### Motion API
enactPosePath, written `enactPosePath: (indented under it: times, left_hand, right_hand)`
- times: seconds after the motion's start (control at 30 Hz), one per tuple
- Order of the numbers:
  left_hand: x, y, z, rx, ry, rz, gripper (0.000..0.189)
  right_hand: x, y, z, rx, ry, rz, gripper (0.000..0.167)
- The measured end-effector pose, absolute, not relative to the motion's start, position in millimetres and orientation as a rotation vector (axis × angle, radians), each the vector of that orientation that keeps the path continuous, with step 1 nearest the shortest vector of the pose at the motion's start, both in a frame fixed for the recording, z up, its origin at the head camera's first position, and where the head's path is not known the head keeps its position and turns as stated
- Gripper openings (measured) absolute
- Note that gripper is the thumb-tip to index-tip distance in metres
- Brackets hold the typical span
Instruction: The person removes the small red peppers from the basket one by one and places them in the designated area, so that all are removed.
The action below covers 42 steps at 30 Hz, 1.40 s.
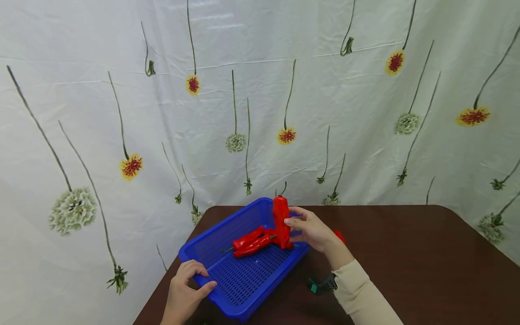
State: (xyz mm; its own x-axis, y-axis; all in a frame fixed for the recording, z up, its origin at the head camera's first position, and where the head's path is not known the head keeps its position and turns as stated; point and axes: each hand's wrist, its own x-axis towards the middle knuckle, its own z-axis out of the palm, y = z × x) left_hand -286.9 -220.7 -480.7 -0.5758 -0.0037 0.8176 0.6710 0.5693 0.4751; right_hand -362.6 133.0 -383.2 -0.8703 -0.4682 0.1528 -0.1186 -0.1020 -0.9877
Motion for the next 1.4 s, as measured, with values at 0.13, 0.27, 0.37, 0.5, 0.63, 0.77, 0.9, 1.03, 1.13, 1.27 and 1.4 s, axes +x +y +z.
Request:
enactPosePath:
  times: [0.13,0.27,0.37,0.5,0.63,0.77,0.9,1.03,1.13,1.27,1.4]
  left_hand:
    - [-287.6,-221.6,-482.4,-0.533,-1.978,-1.041,0.044]
    - [-288.0,-221.8,-482.9,-0.541,-1.971,-1.046,0.045]
    - [-288.8,-221.9,-483.1,-0.559,-1.957,-1.039,0.045]
    - [-289.4,-221.9,-483.9,-0.576,-1.948,-1.028,0.045]
    - [-288.6,-222.4,-483.9,-0.571,-1.955,-1.033,0.045]
    - [-286.7,-222.2,-481.8,-0.559,-1.96,-1.049,0.045]
    - [-284.3,-221.2,-478.6,-0.53,-1.981,-1.063,0.044]
    - [-282.4,-219.9,-476.3,-0.514,-1.994,-1.072,0.042]
    - [-282.4,-219.4,-476.1,-0.513,-1.996,-1.08,0.042]
    - [-283.1,-219.2,-476.7,-0.506,-2.005,-1.084,0.042]
    - [-283.2,-219.2,-477.0,-0.509,-2.001,-1.078,0.042]
  right_hand:
    - [-361.4,134.8,-383.4,-0.65,1.918,-2.076,0.058]
    - [-359.9,138.1,-383.8,-0.647,1.913,-2.086,0.055]
    - [-359.1,142.3,-384.5,-0.636,1.919,-2.091,0.053]
    - [-357.7,150.3,-385.9,-0.63,1.941,-2.088,0.053]
    - [-356.7,157.2,-386.9,-0.626,1.954,-2.085,0.056]
    - [-357.0,161.9,-388.4,-0.61,1.969,-2.073,0.057]
    - [-357.0,165.8,-390.6,-0.583,1.984,-2.07,0.055]
    - [-354.5,172.0,-391.7,-0.559,1.989,-2.096,0.055]
    - [-351.8,177.4,-393.6,-0.553,1.993,-2.104,0.056]
    - [-348.6,183.9,-398.4,-0.545,2.008,-2.105,0.058]
    - [-347.7,191.3,-403.0,-0.512,2.016,-2.123,0.057]
